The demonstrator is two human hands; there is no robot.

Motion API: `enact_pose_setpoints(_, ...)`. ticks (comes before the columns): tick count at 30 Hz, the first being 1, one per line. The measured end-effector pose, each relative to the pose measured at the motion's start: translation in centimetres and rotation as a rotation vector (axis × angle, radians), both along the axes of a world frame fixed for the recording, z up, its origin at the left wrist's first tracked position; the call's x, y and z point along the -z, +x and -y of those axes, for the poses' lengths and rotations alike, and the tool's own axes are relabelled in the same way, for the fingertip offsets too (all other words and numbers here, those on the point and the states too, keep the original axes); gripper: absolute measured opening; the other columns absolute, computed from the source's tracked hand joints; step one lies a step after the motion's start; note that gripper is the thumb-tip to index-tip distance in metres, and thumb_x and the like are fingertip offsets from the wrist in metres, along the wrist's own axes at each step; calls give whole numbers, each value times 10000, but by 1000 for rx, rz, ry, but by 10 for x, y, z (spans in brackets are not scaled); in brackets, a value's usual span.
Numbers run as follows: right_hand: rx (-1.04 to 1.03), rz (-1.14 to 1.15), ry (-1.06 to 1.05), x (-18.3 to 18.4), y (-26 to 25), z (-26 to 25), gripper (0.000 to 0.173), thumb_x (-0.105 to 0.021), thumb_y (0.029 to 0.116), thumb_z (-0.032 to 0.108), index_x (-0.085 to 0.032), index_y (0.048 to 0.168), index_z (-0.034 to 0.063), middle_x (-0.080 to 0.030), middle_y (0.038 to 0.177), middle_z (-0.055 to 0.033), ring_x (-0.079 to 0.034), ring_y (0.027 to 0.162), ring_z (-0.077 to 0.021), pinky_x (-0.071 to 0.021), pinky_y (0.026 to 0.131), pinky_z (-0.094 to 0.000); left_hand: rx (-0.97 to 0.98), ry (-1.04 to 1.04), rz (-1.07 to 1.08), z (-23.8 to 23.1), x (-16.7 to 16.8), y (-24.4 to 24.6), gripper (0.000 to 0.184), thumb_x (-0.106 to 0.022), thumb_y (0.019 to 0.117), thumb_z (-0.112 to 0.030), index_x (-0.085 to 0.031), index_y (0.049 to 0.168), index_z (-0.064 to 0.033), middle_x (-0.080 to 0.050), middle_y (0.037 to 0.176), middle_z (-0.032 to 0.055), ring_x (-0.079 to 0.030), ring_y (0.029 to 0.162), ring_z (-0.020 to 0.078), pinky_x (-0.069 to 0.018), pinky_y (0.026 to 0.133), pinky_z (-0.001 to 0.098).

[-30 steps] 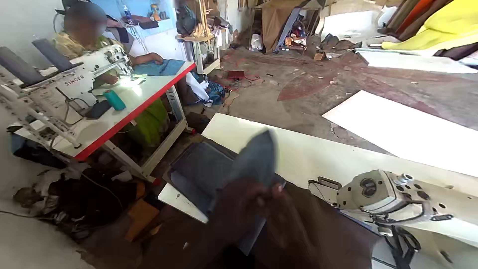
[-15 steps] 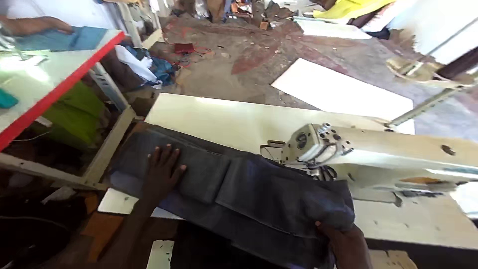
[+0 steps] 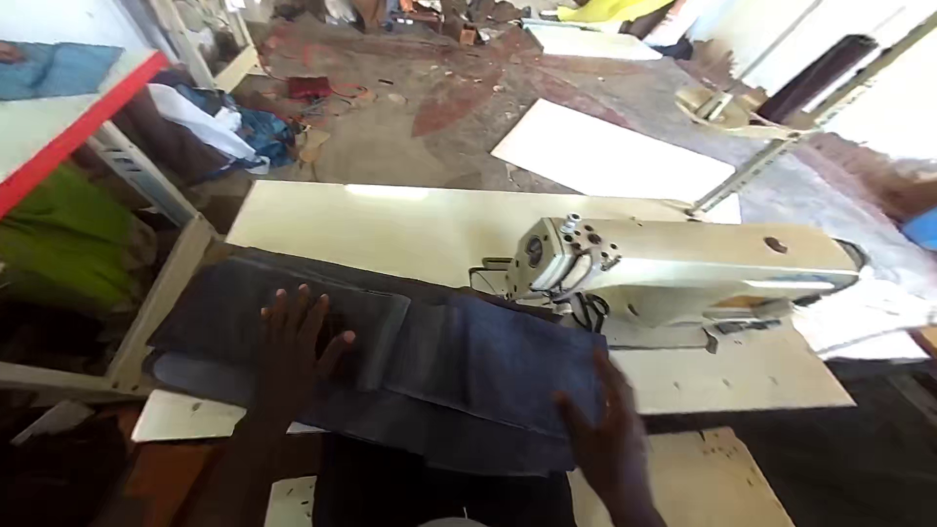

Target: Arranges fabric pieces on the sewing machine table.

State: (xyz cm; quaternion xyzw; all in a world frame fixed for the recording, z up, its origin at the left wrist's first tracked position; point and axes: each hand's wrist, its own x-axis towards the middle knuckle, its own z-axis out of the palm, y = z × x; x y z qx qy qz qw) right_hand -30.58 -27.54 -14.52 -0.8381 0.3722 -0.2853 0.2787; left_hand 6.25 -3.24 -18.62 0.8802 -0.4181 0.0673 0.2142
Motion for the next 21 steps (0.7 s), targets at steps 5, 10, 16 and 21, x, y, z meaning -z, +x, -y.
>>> enact_pose_setpoints(5,-201,-235,10,24,45,18,650,-677,949,462,-548,1471,97,-467,1576,-88,-365,1500,-284,-312,1219,-547,162,28,20,35,21,-59,925,-364,920,-813,-422,1578,-166,-269,1686,102,-161,1569,378,-109,1232,673)
enact_pose_setpoints(10,-191,-504,-31,25,44,68,816,-802,827,529,-549,1463,84,-548,1454,-198,-484,1372,-412,-330,1164,-641,170,39,-60,30,22,-55,973,-386,885,-849,-387,1596,-184,-237,1699,75,-115,1581,354,-75,1241,661)
enact_pose_setpoints(16,-307,-603,50,-20,49,81,264,-757,908,341,-723,991,93,-693,919,-106,-672,905,-305,-540,845,-579,299,-81,-73,34,5,-91,985,-450,868,-840,-487,1529,-110,-346,1646,147,-214,1545,427,-174,1198,721)
enact_pose_setpoints(21,-778,108,984,-88,80,29,201,-760,906,225,-711,1086,150,-733,984,46,-693,889,-49,-603,806,-280,481,-431,-360,51,-9,-156,915,-556,943,-645,-343,1562,-6,-327,1611,281,-286,1524,401,-251,1226,618)
